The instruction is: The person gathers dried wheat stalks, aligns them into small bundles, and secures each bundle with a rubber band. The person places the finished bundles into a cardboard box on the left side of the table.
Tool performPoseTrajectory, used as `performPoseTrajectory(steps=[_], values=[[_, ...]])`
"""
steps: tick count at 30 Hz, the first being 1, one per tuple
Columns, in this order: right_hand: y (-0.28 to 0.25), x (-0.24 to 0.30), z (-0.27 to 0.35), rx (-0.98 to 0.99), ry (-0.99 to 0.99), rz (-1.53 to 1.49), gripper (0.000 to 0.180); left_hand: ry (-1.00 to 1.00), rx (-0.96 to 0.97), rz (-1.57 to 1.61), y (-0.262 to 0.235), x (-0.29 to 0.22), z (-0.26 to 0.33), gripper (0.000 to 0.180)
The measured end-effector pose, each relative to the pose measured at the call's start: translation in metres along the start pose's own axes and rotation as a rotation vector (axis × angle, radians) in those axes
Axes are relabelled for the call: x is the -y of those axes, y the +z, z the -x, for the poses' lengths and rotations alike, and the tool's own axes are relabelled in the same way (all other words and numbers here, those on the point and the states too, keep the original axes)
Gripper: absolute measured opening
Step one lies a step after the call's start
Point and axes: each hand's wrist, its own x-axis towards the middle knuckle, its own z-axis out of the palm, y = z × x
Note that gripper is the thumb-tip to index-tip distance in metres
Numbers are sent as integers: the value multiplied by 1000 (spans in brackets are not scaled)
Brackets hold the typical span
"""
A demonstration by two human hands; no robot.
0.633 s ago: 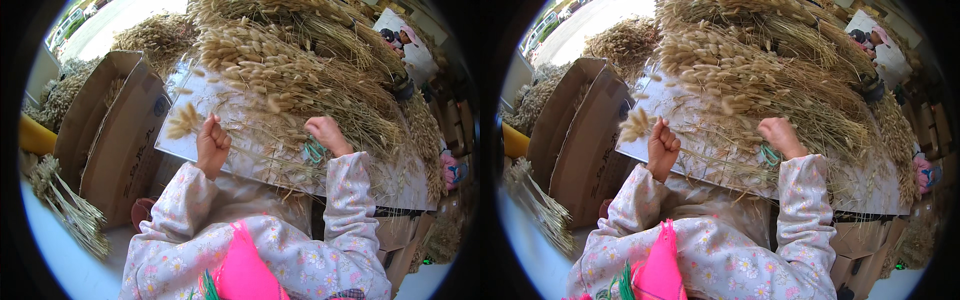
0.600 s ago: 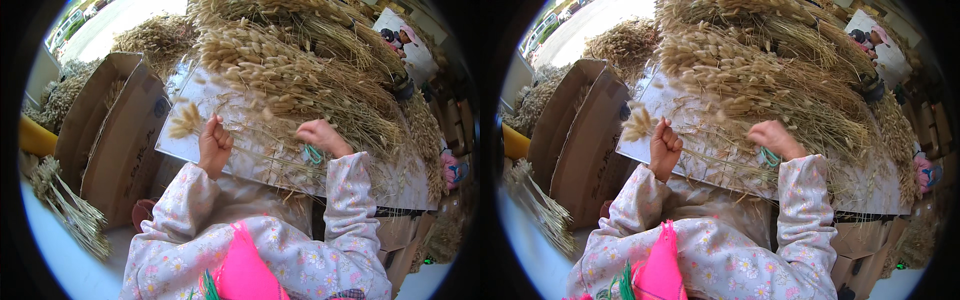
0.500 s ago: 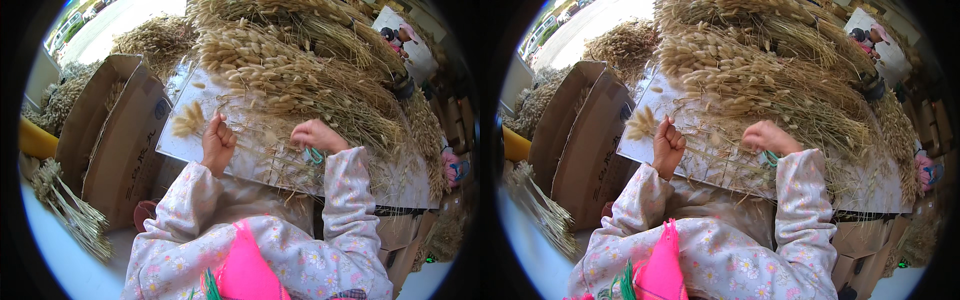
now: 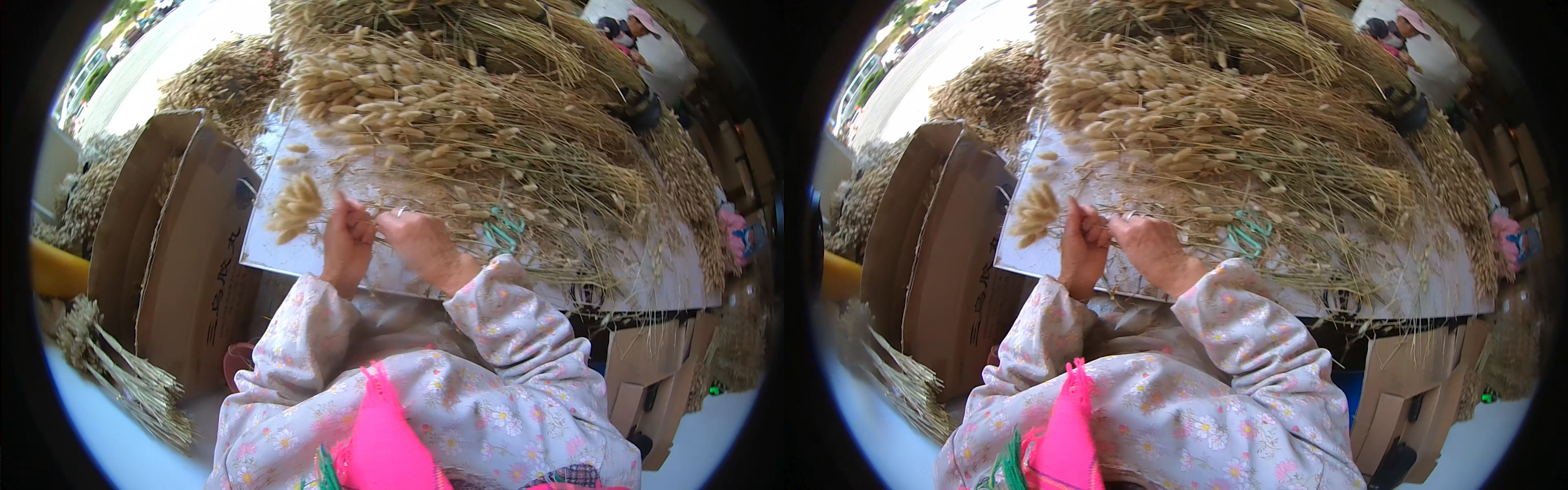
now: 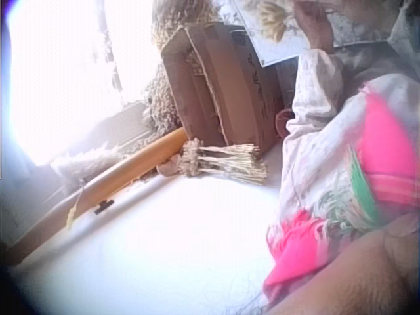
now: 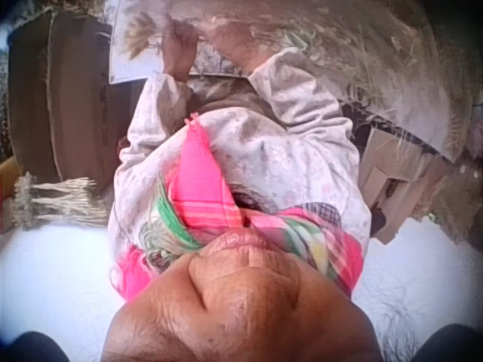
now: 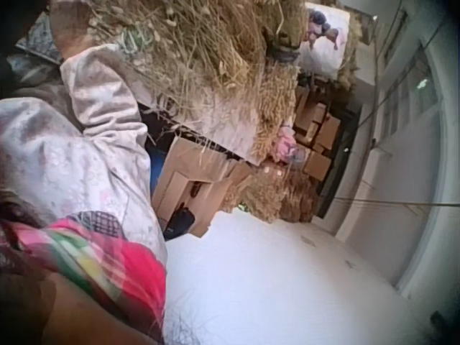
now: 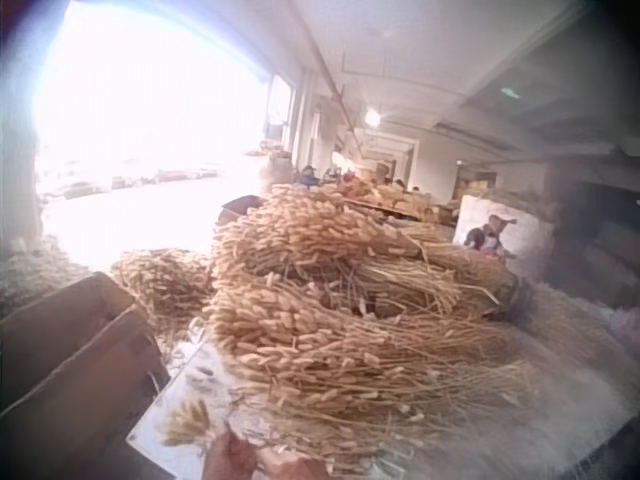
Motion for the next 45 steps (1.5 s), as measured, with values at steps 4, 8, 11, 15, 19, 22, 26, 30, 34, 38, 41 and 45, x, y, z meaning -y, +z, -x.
performPoseTrajectory(steps=[4, 8, 11, 15, 19, 22, 26, 30, 34, 38, 41, 45], values=[[-11, -16, 24, -10, 1, 31, 5, -11, -29, 42, -2, -2, -4, 38], [-39, -51, 65, 19, -23, 184, 6, -33, 131, 98, -9, -5, -7, 38], [-62, -76, 102, 40, -21, 159, 7, -16, 133, 65, -15, -2, -8, 37], [-105, -110, 144, 299, 92, 368, 8, 26, 102, 75, -17, -4, -10, 36], [-145, -132, 154, 418, 380, 110, 16, 41, -1, 66, -9, -5, -8, 35], [-131, -141, 130, 102, 337, -11, 15, 101, -114, 92, -3, -2, -8, 34], [-77, -144, 98, -26, 367, 58, 11, 12, 89, 113, -8, -9, -4, 32], [-57, -150, 90, -29, 337, 225, 6, 8, 70, 124, -14, -9, -2, 30], [-75, -145, 84, -99, 266, 86, 6, 7, 93, 165, -13, -9, -1, 28], [-98, -116, 66, -189, 241, -95, 5, -3, 29, 137, -8, -10, 3, 22], [-100, -84, 44, -179, 230, -186, 7, 16, 14, 83, -1, -10, 7, 14], [-75, -48, 12, -220, 118, -197, 8, 27, -64, -3, 8, -9, 15, 28]])
